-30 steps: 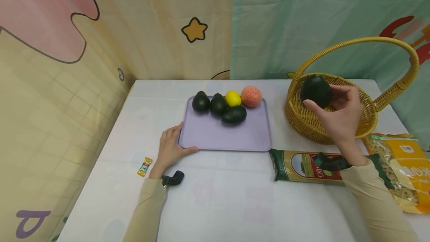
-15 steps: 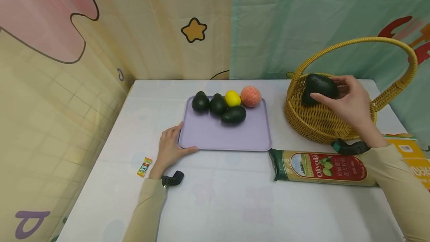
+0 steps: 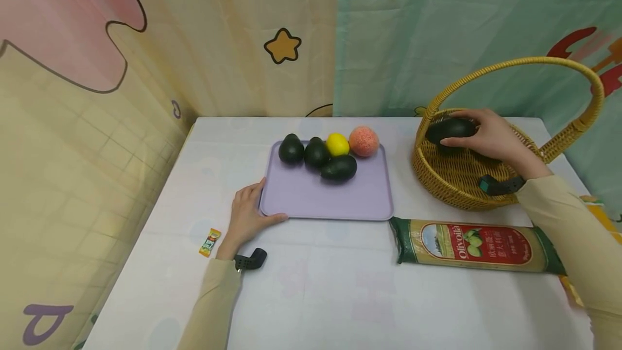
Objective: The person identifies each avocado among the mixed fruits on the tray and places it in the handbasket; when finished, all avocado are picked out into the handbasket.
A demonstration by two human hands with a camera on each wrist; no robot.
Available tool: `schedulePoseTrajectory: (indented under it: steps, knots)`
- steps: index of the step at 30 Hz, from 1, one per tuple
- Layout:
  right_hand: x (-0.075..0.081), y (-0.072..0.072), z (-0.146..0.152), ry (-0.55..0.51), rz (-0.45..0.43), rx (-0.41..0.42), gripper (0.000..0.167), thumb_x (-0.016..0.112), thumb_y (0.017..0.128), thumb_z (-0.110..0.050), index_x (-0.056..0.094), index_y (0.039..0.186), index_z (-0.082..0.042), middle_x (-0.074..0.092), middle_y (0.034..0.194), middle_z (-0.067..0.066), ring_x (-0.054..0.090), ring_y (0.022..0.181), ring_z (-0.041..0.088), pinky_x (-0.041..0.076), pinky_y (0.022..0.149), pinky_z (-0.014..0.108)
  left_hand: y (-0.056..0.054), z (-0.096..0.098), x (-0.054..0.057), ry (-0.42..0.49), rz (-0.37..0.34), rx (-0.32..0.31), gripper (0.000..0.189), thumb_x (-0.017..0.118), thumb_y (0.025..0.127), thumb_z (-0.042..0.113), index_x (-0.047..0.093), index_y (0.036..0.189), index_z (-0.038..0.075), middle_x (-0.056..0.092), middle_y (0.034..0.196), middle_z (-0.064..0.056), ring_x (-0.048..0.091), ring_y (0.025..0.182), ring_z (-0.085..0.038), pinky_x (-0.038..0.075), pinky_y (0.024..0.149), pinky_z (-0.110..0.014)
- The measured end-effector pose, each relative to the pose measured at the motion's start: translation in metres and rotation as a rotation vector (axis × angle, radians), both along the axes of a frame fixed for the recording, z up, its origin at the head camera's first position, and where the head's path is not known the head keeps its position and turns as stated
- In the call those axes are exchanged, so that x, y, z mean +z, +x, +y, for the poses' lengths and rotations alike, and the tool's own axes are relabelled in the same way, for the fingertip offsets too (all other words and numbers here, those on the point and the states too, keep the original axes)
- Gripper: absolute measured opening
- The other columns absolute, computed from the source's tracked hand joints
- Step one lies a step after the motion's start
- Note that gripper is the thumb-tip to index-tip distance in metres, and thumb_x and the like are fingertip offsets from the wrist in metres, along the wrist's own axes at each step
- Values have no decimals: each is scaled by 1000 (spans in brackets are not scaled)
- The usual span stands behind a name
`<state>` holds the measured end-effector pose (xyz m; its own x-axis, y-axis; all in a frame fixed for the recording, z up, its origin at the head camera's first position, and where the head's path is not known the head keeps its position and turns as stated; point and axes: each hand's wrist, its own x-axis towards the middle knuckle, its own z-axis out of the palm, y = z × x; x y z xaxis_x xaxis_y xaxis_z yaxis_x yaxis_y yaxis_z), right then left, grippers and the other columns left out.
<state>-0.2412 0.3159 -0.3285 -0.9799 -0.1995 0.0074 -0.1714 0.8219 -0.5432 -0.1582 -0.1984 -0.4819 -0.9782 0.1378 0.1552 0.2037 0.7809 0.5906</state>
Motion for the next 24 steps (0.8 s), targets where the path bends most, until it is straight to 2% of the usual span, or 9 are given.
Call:
schedulePoseTrajectory:
  steps: [7, 16, 24]
  knots:
    - [-8, -19, -2, 40, 0, 39, 77, 80, 76, -37, 46, 131, 5, 46, 127, 28, 42, 114, 46, 33, 90, 61, 1, 1, 1, -11, -3, -2, 109, 83, 64, 52, 30, 149, 8, 38, 140, -19, 27, 129, -36, 20, 104, -52]
    - [-16, -34, 0, 98, 9, 100, 66, 83, 74, -31, 55, 123, 3, 47, 128, 28, 40, 117, 46, 31, 94, 60, 1, 3, 2, -5, 0, -2, 109, 83, 64, 52, 30, 149, 8, 38, 140, -19, 27, 128, -36, 20, 104, -51]
    - [-22, -42, -5, 131, 46, 162, 61, 83, 74, -23, 58, 122, 3, 45, 115, 28, 42, 103, 43, 36, 83, 58, 1, 3, 2, -5, -4, 3, 109, 84, 64, 51, 30, 149, 8, 38, 140, -19, 26, 129, -37, 20, 104, -52]
